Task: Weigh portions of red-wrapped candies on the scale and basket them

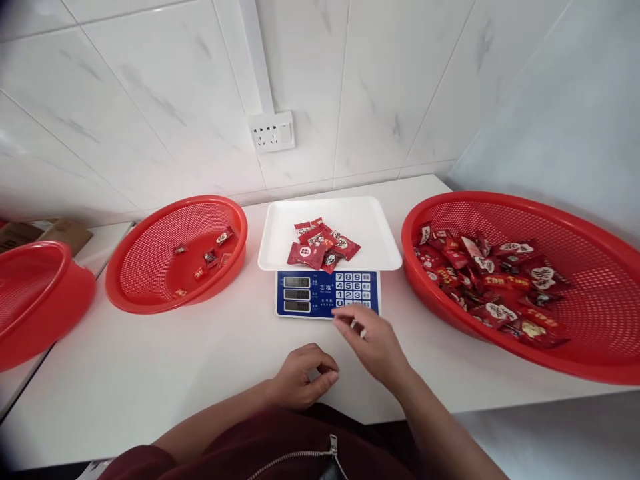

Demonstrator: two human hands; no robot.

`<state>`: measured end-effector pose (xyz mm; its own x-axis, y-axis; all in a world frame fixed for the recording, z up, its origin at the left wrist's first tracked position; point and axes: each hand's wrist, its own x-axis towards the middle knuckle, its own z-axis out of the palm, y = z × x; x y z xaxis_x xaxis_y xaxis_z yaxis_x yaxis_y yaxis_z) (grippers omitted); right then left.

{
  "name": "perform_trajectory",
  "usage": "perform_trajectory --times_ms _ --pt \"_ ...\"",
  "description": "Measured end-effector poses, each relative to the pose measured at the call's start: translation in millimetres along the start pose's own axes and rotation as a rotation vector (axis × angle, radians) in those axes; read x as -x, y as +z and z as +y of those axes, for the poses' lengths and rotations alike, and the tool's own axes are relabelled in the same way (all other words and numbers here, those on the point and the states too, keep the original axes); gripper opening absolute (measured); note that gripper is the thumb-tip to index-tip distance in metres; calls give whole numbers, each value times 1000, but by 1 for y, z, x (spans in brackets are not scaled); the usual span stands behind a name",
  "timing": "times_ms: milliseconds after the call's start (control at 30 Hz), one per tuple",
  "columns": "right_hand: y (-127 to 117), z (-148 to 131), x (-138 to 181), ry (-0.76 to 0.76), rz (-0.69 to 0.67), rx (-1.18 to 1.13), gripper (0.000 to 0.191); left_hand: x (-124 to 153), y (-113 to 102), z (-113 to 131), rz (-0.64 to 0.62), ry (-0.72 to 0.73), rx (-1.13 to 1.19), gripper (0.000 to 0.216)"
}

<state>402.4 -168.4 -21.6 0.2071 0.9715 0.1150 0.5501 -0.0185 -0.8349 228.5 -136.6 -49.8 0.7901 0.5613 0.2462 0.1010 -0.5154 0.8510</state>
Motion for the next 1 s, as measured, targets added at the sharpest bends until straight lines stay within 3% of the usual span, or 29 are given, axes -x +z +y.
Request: perform_trajectory --times_ms 100,233,300,467,600,800,900,1000 --pt "-13 -12 -34 -194 222 277 26 0 -1 1 -17 -33 38 19" --pt "-21 -25 -82 -343 278 433 27 0 -1 0 -1 -86 65 19" --pt "-25 -31 -106 -285 216 496 29 1 0 0 2 -104 66 19" --pt "-32 -40 -168 35 0 618 38 2 5 -5 9 -153 73 18" --pt "-29 -40 -205 100 -66 618 36 2 5 -8 16 -208 81 17" --pt "-19 -42 -222 116 -76 527 22 1 3 -6 9 -258 136 20" --pt "-23 -50 -216 113 15 445 20 1 3 -5 15 -267 147 21" --pt "-35 -58 -195 92 169 302 29 2 3 -5 8 -267 141 21"
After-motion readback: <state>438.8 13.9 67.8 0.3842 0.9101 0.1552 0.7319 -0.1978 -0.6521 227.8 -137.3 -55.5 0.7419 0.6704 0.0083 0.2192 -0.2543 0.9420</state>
